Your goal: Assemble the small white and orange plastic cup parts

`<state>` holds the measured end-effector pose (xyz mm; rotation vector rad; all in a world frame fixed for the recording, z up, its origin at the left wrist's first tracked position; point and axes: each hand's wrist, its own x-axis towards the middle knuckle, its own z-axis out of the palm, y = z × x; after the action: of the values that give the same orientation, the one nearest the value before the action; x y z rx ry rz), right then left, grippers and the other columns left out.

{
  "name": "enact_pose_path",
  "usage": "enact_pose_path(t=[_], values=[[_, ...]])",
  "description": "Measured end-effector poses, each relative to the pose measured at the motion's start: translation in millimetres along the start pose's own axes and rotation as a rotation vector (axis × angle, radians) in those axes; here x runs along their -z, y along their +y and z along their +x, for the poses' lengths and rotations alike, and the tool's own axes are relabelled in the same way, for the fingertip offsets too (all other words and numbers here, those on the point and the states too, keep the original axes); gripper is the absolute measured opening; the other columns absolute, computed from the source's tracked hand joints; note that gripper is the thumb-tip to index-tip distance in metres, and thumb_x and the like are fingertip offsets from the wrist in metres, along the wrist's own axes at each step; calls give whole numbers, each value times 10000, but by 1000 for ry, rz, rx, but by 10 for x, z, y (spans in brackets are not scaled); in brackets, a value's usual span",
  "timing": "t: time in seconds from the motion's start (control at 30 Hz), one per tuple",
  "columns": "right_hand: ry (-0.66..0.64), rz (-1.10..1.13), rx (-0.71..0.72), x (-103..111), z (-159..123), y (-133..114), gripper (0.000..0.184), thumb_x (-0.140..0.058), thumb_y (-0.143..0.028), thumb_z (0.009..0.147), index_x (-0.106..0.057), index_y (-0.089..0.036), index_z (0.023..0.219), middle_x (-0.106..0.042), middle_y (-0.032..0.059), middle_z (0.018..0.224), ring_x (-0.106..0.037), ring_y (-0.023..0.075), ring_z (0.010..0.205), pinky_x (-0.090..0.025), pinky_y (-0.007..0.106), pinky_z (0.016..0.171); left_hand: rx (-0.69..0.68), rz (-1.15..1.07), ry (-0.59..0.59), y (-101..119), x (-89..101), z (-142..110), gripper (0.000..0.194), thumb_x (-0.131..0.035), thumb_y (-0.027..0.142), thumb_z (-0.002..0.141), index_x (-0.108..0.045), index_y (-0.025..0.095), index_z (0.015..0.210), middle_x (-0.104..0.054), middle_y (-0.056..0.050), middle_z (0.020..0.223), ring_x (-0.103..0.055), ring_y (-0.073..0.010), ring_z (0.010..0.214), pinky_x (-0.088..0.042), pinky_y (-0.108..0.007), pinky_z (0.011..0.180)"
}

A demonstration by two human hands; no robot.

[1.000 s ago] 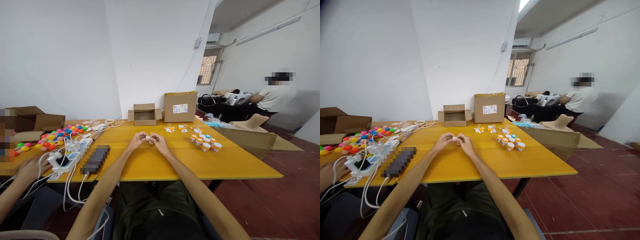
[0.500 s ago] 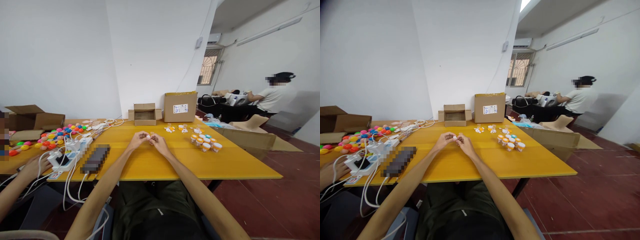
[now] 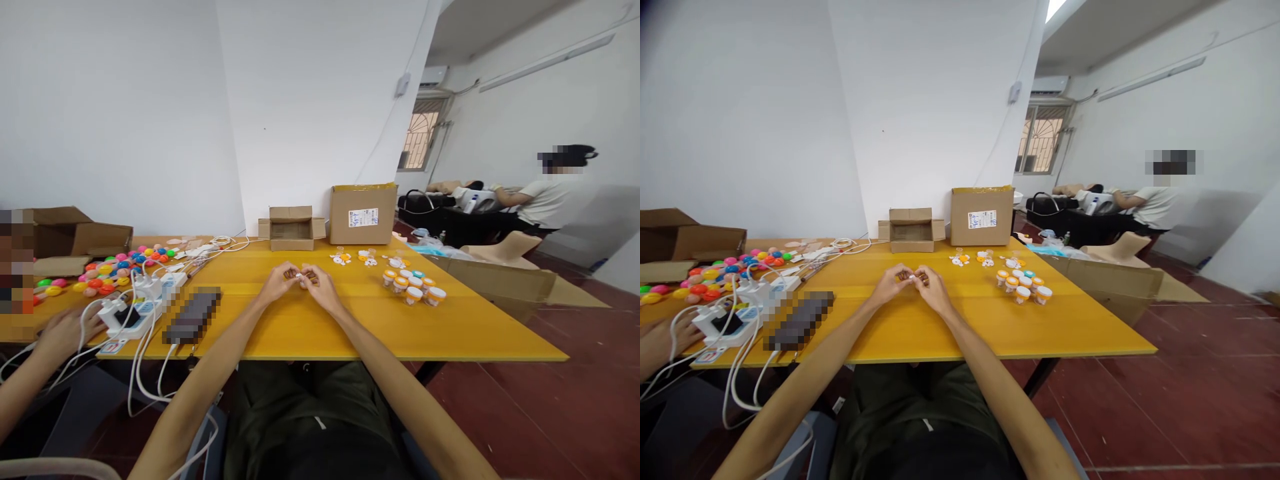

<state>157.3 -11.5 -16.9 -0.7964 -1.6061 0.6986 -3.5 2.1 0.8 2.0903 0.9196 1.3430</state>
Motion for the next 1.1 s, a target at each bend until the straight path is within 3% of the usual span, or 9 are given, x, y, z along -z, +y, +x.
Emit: enact_pose_path(t=[0.37, 0.53, 0.9, 1.1], values=[[-62, -13, 68, 9, -7, -35, 172, -589, -395, 814, -624, -229, 787, -646, 15, 779, -617, 168, 705, -524, 270, 624, -136, 127, 10, 5, -5, -27, 107, -674, 283, 826, -631, 195, 868, -646, 5, 792, -573, -135, 719, -474, -265, 720], [-54, 63, 11, 8, 11, -21, 232, -591, -448, 802, -611, -223, 749, -648, 11, 731, -611, 167, 650, -522, 272, 589, -110, 167, 19, -27, -22, -30, 171, -693, 324, 825, -647, 197, 928, -658, -4, 827, -576, -145, 757, -473, -275, 751], [10, 87, 9, -12, 37, 75, 262, -619, -479, 790, -633, -218, 812, -691, 27, 775, -661, 190, 716, -546, 299, 646, -40, 204, -21, -9, -4, -15, 153, -659, 300, 845, -663, 191, 738, -675, -4, 739, -592, -148, 720, -479, -286, 765], [100, 38, 23, 36, 75, 126, 206, -607, -418, 793, -653, -221, 833, -727, 42, 831, -679, 202, 786, -556, 320, 726, -9, 194, -64, -30, -26, -13, 142, -700, 301, 812, -670, 195, 902, -702, -19, 874, -630, -171, 826, -497, -313, 830]])
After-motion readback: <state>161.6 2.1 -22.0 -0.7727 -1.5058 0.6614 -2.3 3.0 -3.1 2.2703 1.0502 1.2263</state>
